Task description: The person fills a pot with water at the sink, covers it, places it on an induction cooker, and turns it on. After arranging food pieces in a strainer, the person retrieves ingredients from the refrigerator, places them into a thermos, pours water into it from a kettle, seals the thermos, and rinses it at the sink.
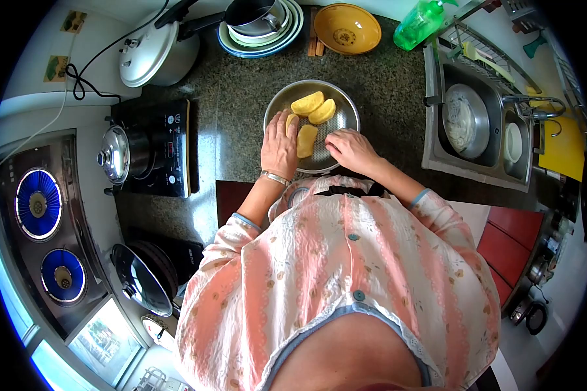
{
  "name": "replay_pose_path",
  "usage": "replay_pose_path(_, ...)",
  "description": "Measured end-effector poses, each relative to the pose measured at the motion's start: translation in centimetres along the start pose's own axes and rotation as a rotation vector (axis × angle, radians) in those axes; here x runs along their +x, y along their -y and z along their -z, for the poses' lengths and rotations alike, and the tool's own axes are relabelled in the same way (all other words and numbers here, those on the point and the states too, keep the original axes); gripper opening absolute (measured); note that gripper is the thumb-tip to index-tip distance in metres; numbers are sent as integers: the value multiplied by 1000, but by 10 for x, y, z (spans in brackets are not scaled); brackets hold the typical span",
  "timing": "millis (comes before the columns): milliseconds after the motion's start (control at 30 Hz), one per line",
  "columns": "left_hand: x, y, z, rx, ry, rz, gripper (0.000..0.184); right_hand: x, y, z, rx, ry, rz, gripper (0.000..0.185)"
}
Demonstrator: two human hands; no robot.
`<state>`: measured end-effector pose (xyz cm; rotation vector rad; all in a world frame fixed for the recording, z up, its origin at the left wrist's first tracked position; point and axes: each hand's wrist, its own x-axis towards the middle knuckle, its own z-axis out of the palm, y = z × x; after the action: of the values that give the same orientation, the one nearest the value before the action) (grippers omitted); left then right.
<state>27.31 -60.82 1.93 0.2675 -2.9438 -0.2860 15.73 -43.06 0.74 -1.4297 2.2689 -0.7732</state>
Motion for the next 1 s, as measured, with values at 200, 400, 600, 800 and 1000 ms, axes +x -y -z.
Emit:
replay_pose_path(200,26,6,4,-201,-88,-5,56,2,-2,3,127,-78,-36,13)
replay_pose_path(400,64,10,-28,-107,89,-109,73,12,-11,-5,387,-218,-196,33)
replay_pose_path(600,84,12,-37,-205,317,-61,77,21,-14,1,568,-211,-393,38)
replay_pose_path(800,91,26,-34,-413,327,-80,70,16,-20,-1,473,-271,-267,51)
replay_pose_path(1000,99,24,3,-774,326,-233,70,21,8,40,-90,-327,30,66)
